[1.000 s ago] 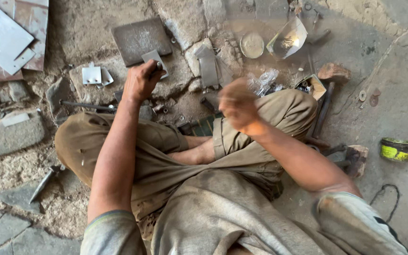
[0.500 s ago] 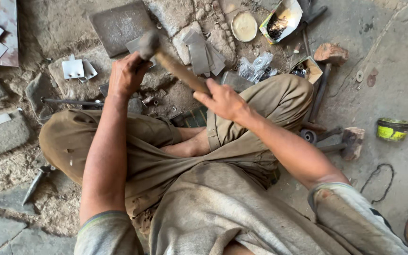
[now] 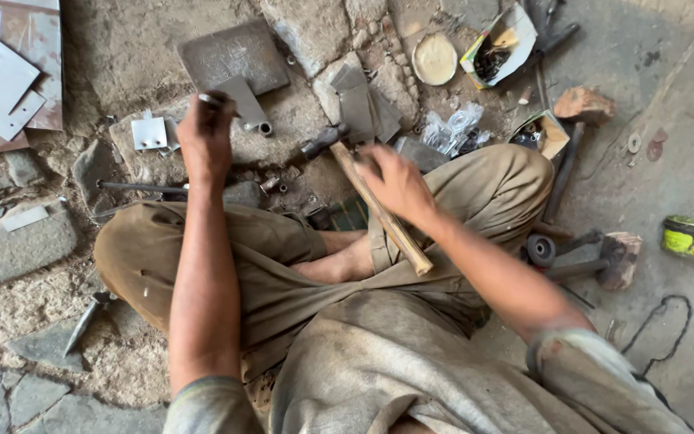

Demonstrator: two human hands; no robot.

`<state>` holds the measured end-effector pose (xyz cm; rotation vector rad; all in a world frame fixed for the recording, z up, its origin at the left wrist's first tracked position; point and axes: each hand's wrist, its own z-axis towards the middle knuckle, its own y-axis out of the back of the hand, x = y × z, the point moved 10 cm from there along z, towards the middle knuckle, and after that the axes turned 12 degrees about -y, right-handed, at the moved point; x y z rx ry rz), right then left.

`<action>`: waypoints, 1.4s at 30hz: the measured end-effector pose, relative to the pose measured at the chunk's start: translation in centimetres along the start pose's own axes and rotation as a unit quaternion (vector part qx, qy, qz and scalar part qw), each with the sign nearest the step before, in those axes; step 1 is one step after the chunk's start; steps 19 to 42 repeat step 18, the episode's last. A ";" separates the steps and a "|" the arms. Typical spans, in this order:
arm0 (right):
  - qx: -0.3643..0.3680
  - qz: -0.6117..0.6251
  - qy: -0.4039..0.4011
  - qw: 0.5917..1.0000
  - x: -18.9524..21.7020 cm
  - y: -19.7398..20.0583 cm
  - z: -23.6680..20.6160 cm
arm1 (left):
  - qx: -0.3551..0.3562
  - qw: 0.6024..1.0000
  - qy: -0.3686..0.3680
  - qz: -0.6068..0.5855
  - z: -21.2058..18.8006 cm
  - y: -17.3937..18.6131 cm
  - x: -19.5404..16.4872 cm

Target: The person sits on the ground and uses a hammer and punch to create holes in rectangular metal sheets. They repeatedly position the punch on the metal, strike it with the hammer, and then move the metal sheet to a new position to continue the process.

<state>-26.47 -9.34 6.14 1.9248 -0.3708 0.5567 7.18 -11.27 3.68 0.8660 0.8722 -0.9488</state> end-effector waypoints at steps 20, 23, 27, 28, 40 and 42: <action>0.228 0.207 -0.134 0.942 9.8 -11.7 17.2 | 0.034 0.942 0.310 0.126 -3.2 -0.6 8.1; 0.228 0.207 -0.134 0.942 9.8 -11.7 17.2 | 0.034 0.942 0.310 0.126 -3.2 -0.6 8.1; 0.228 0.207 -0.134 0.942 9.8 -11.7 17.2 | 0.034 0.942 0.310 0.126 -3.2 -0.6 8.1; 0.228 0.207 -0.134 0.942 9.8 -11.7 17.2 | 0.034 0.942 0.310 0.126 -3.2 -0.6 8.1; 0.228 0.207 -0.134 0.942 9.8 -11.7 17.2 | 0.034 0.942 0.310 0.126 -3.2 -0.6 8.1; 0.228 0.207 -0.134 0.942 9.8 -11.7 17.2 | 0.034 0.942 0.310 0.126 -3.2 -0.6 8.1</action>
